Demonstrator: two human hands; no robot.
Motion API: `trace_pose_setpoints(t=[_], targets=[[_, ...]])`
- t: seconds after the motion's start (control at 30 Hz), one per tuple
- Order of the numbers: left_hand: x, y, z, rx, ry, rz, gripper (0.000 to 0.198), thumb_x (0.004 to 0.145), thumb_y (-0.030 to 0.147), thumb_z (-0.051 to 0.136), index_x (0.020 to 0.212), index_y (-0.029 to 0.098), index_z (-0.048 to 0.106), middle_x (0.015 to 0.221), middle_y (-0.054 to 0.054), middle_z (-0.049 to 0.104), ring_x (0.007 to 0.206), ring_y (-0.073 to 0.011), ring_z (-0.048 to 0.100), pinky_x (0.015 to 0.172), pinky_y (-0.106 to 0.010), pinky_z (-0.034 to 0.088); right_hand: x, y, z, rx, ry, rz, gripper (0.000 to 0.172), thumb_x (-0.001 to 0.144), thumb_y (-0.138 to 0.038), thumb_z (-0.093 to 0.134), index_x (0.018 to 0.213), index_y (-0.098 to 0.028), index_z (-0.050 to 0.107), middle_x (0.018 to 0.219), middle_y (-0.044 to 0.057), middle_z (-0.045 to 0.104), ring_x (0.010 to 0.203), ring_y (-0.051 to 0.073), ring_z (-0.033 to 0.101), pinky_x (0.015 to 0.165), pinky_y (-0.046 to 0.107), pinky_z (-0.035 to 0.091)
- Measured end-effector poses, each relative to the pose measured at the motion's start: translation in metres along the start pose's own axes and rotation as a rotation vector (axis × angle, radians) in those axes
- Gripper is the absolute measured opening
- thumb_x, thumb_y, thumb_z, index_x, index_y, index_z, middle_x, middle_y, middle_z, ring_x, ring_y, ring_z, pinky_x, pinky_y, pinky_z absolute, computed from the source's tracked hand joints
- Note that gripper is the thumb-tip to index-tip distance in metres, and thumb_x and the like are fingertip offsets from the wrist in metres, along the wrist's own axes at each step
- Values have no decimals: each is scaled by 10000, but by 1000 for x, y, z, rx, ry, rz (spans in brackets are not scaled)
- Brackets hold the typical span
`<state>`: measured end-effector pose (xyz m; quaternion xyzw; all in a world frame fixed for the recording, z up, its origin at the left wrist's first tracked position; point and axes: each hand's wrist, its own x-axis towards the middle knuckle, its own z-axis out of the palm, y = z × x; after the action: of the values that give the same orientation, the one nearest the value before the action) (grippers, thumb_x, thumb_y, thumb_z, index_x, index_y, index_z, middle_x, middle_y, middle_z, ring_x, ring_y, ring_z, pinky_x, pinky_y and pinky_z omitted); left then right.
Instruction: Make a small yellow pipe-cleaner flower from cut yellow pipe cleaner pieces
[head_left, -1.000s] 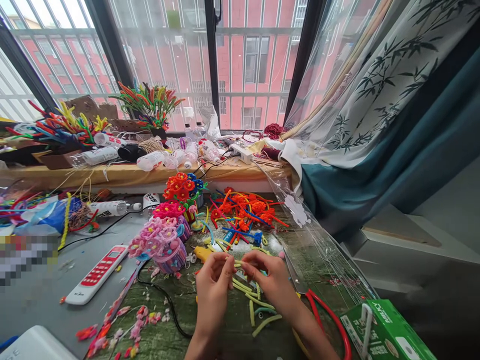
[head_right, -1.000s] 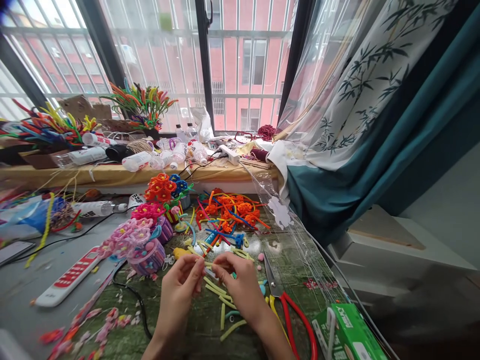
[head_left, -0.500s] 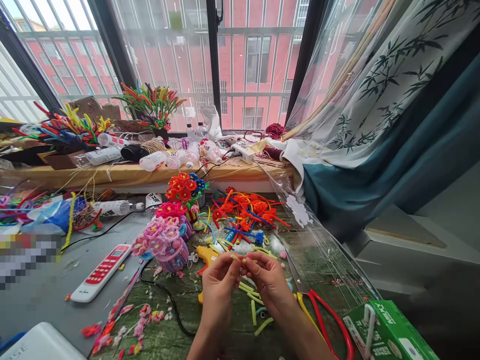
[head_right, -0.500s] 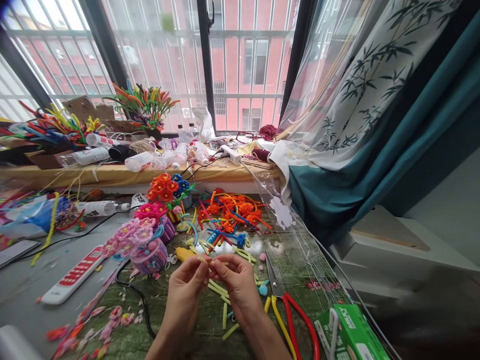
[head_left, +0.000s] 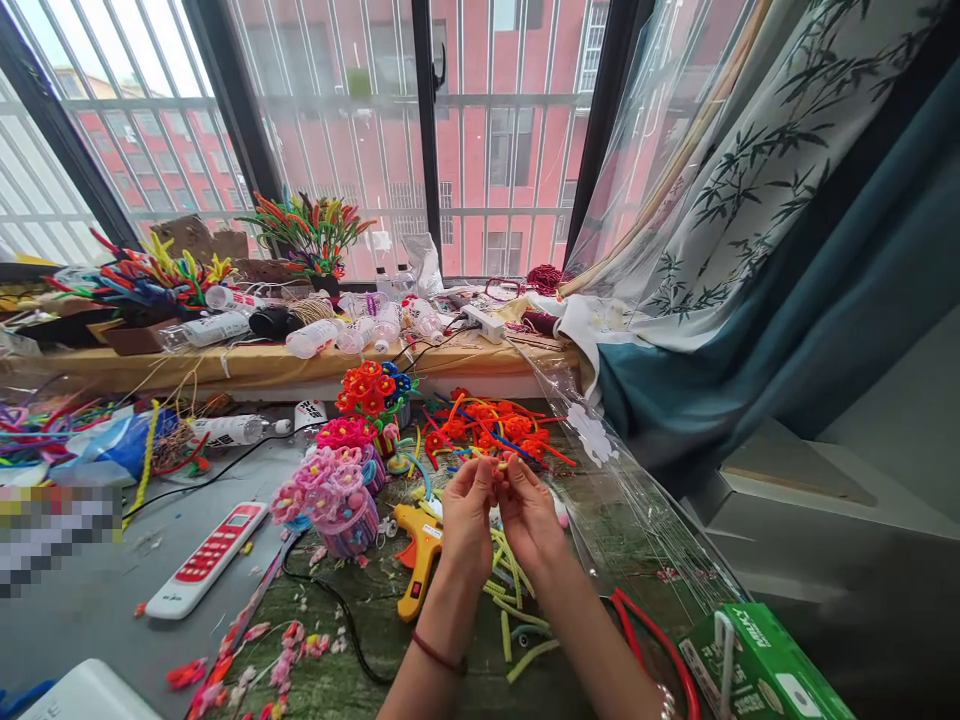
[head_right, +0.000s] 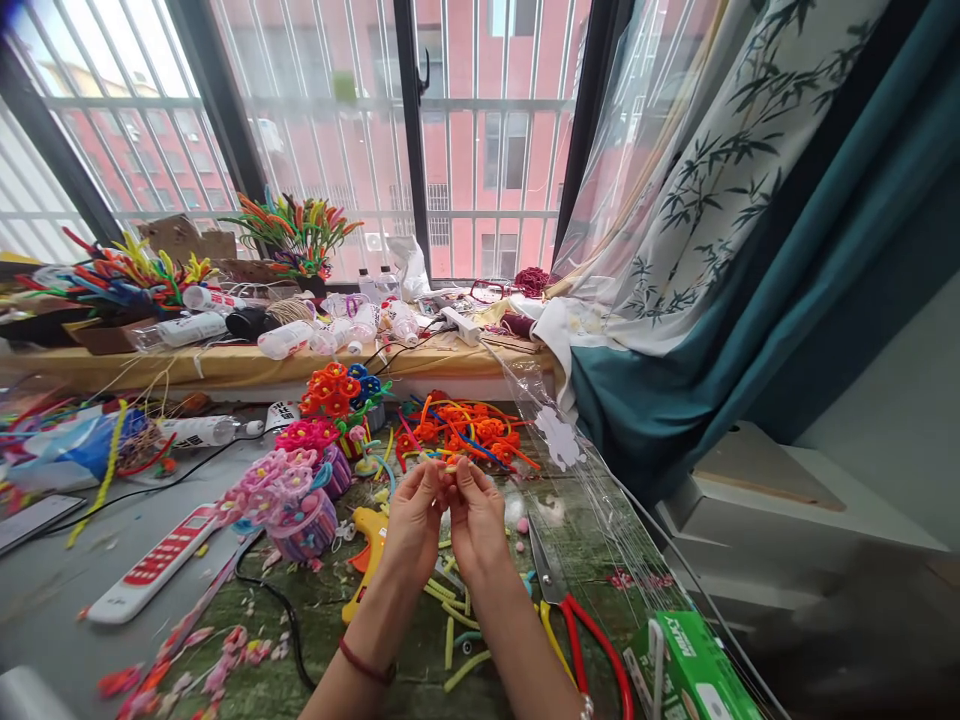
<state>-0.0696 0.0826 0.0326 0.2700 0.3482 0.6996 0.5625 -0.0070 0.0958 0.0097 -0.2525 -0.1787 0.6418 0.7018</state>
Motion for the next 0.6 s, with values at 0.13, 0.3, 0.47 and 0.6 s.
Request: trace_pose_setpoints(t=[0.13,0.3,0.47,0.6], targets=[[14,3,6,26,-71,29,504,515,569,889,689,139,695,623,19,615,557,-74,494,549,-189,386,11,-6,14,-47,-2,-83,361,520,-438,937,723,-191,769,662,-5,719,556,110,587,557,248,515],[24,19,1,131,-150,75,464,583,551,868,657,136,674,555,41,557,516,-63,421,520,-183,341,14,-14,23,-163,-40,-145,353,513,-437,936,678,-167,778,611,4,692,526,96,524,517,234,459],[33,38,4,241,-233,109,442,605,523,861,585,130,661,531,34,543,505,-70,421,507,-194,340,16,-23,27,-290,-92,-179,341,575,-422,906,754,-153,798,639,18,698,570,125,549,543,254,461],[36,35,11,275,-241,135,452,677,569,795,643,137,668,561,29,547,509,-75,430,493,-196,337,17,-26,27,-332,-104,-202,348,598,-468,882,737,-163,786,631,15,689,589,132,551,561,256,467]])
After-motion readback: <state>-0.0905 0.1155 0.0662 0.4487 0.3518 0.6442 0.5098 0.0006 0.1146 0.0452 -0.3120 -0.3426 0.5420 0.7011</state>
